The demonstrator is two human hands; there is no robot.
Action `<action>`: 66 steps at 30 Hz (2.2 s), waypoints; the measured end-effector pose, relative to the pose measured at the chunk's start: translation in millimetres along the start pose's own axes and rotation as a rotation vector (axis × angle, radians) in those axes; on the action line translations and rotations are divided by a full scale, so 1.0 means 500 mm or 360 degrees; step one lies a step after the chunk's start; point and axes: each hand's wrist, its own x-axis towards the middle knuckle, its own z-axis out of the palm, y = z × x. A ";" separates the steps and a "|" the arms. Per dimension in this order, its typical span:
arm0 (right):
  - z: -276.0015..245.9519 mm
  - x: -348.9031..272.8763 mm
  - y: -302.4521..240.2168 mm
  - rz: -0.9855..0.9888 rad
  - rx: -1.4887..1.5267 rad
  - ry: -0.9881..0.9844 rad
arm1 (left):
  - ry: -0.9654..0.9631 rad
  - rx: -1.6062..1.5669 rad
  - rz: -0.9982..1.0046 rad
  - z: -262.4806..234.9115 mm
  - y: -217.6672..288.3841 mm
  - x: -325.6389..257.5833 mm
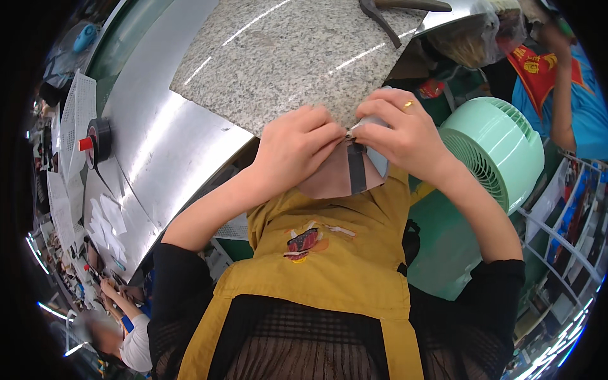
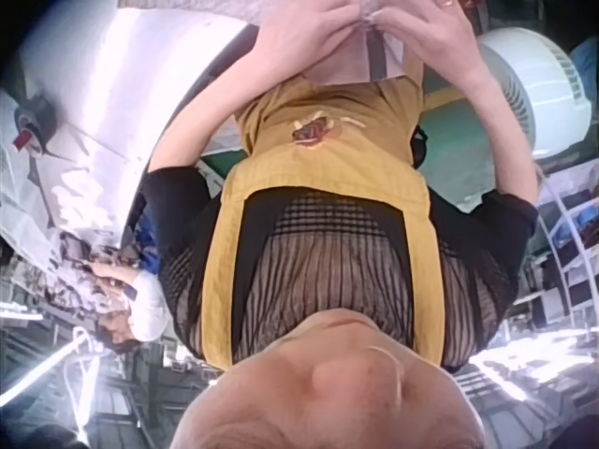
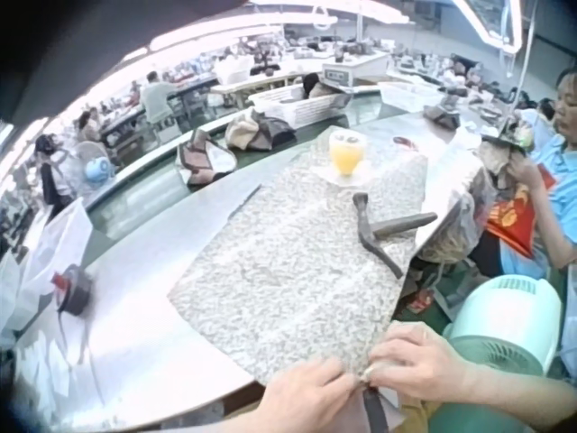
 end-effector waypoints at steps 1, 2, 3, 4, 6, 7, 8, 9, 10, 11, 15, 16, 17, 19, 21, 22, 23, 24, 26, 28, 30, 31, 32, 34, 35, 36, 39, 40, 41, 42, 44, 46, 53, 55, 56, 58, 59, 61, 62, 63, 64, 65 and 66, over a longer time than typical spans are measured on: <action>0.000 -0.002 -0.004 0.0017 -0.0028 0.0053 | 0.0008 -0.0015 0.0044 0.000 -0.005 -0.002; 0.000 -0.003 -0.004 0.0025 -0.0035 0.0038 | 0.0011 -0.0037 0.0096 -0.001 -0.008 -0.003; 0.001 -0.004 -0.004 0.0032 -0.0042 0.0023 | -0.0023 -0.0104 0.0055 -0.004 -0.011 -0.002; 0.001 -0.003 -0.004 0.0039 -0.0047 0.0008 | -0.0058 -0.0170 0.0014 -0.010 -0.012 0.000; 0.003 0.002 -0.003 0.0030 -0.0052 0.0006 | -0.0093 -0.0238 -0.0015 -0.012 -0.017 0.001; 0.003 0.004 -0.002 0.0024 -0.0053 0.0005 | -0.0092 -0.0246 0.0003 -0.011 -0.019 0.001; 0.003 0.005 -0.001 0.0026 -0.0051 -0.0003 | -0.0090 -0.0255 0.0019 -0.010 -0.021 0.000; 0.001 0.004 0.000 0.0028 -0.0050 -0.0012 | -0.0069 -0.0242 0.0043 -0.010 -0.022 -0.001; 0.001 0.005 0.001 0.0029 -0.0048 -0.0021 | -0.0048 -0.0230 0.0067 -0.010 -0.021 -0.002; 0.001 0.005 0.000 0.0034 -0.0041 -0.0030 | -0.0026 -0.0222 0.0089 -0.008 -0.021 -0.004; -0.010 0.016 -0.004 0.0184 0.0142 -0.0140 | -0.0052 -0.0247 0.0075 -0.010 -0.023 -0.001; -0.013 0.020 -0.006 0.0254 0.0227 -0.0186 | -0.0092 -0.0264 0.0029 -0.012 -0.022 0.003; -0.014 0.023 -0.008 0.0251 0.0208 -0.0201 | -0.0132 -0.0279 -0.0012 -0.013 -0.022 0.006; -0.013 0.030 -0.013 0.0245 0.0171 -0.0232 | -0.0091 -0.0272 0.0001 -0.011 -0.021 0.005; -0.014 0.035 -0.014 0.0211 0.0112 -0.0224 | -0.0072 -0.0257 0.0014 -0.009 -0.020 0.003; -0.013 0.036 -0.015 0.0193 0.0084 -0.0221 | -0.0071 -0.0243 0.0019 -0.010 -0.020 0.003; -0.011 0.038 -0.017 0.0200 0.0101 -0.0226 | -0.0070 -0.0231 0.0025 -0.010 -0.020 0.002; -0.008 0.040 -0.019 0.0206 0.0118 -0.0232 | -0.0059 -0.0232 0.0037 -0.009 -0.021 0.001; -0.001 0.044 -0.023 0.0202 0.0099 -0.0225 | -0.0037 -0.0232 0.0064 -0.005 -0.022 -0.003; 0.009 0.043 -0.026 0.0181 0.0027 -0.0201 | -0.0040 -0.0189 0.0111 -0.005 -0.023 -0.004; 0.020 0.038 -0.028 0.0094 -0.0073 -0.0129 | -0.0052 -0.0195 0.0115 -0.008 -0.022 -0.005; 0.023 0.035 -0.029 0.0053 -0.0123 -0.0093 | -0.0064 -0.0224 0.0098 -0.011 -0.022 -0.004; 0.023 0.034 -0.029 0.0019 -0.0132 -0.0082 | -0.0072 -0.0249 0.0079 -0.013 -0.021 -0.003; 0.020 0.030 -0.029 -0.0045 -0.0151 -0.0061 | -0.0042 -0.0234 0.0140 -0.009 -0.026 -0.006; 0.017 0.027 -0.026 -0.0040 -0.0135 -0.0071 | -0.0022 -0.0227 0.0174 -0.006 -0.028 -0.006; 0.014 0.024 -0.023 -0.0035 -0.0121 -0.0080 | -0.0028 -0.0171 0.0210 -0.004 -0.029 -0.008; -0.016 0.041 -0.001 0.0053 0.0062 -0.0072 | -0.0016 -0.0034 0.0311 -0.003 -0.028 -0.013; -0.035 0.055 0.011 0.0091 0.0148 -0.0064 | -0.0010 -0.0009 0.0332 -0.003 -0.027 -0.015; -0.058 0.078 0.037 0.0105 0.0077 0.0043 | 0.0001 0.0027 0.0339 -0.003 -0.028 -0.015; -0.077 0.098 0.064 0.0200 -0.0029 0.0163 | 0.0011 0.0043 0.0360 -0.003 -0.028 -0.016; -0.107 0.127 0.145 0.0166 -0.0452 0.0270 | 0.0009 0.0062 0.0426 -0.007 -0.029 -0.014; -0.106 0.135 0.239 0.0109 -0.0727 0.0195 | -0.0001 0.0097 0.0528 -0.007 -0.029 -0.009; -0.045 0.162 0.276 0.0436 -0.0324 -0.0211 | -0.0112 0.0191 0.0681 -0.016 -0.020 -0.003; -0.044 0.141 0.234 0.0426 0.0012 -0.0005 | -0.0104 0.0191 0.0693 -0.021 -0.022 -0.001; -0.055 0.135 0.178 0.0632 0.0234 -0.0026 | -0.0102 0.0193 0.0676 -0.019 -0.023 -0.005; -0.105 0.119 0.074 0.0986 0.0822 -0.0145 | -0.0077 0.0213 0.0657 -0.014 -0.027 -0.011; -0.124 0.100 0.031 0.1102 0.0713 -0.0277 | -0.0071 0.0222 0.0658 -0.013 -0.027 -0.013; -0.115 0.045 -0.028 0.0564 0.0551 -0.0104 | -0.0055 0.0207 0.0688 -0.013 -0.027 -0.009; -0.123 0.045 -0.066 0.0881 0.0853 -0.0185 | -0.0058 0.0218 0.0688 -0.012 -0.027 -0.010; -0.129 0.048 -0.085 0.0922 0.0826 -0.0295 | -0.0063 0.0214 0.0688 -0.013 -0.028 -0.009; -0.131 0.048 -0.092 0.0958 0.0801 -0.0408 | -0.0069 0.0212 0.0686 -0.013 -0.029 -0.008; -0.122 0.039 -0.093 0.0816 0.0639 -0.0480 | -0.0065 0.0211 0.0696 -0.014 -0.028 -0.007; -0.122 0.037 -0.096 0.0855 0.0667 -0.0475 | -0.0057 0.0214 0.0708 -0.015 -0.027 -0.006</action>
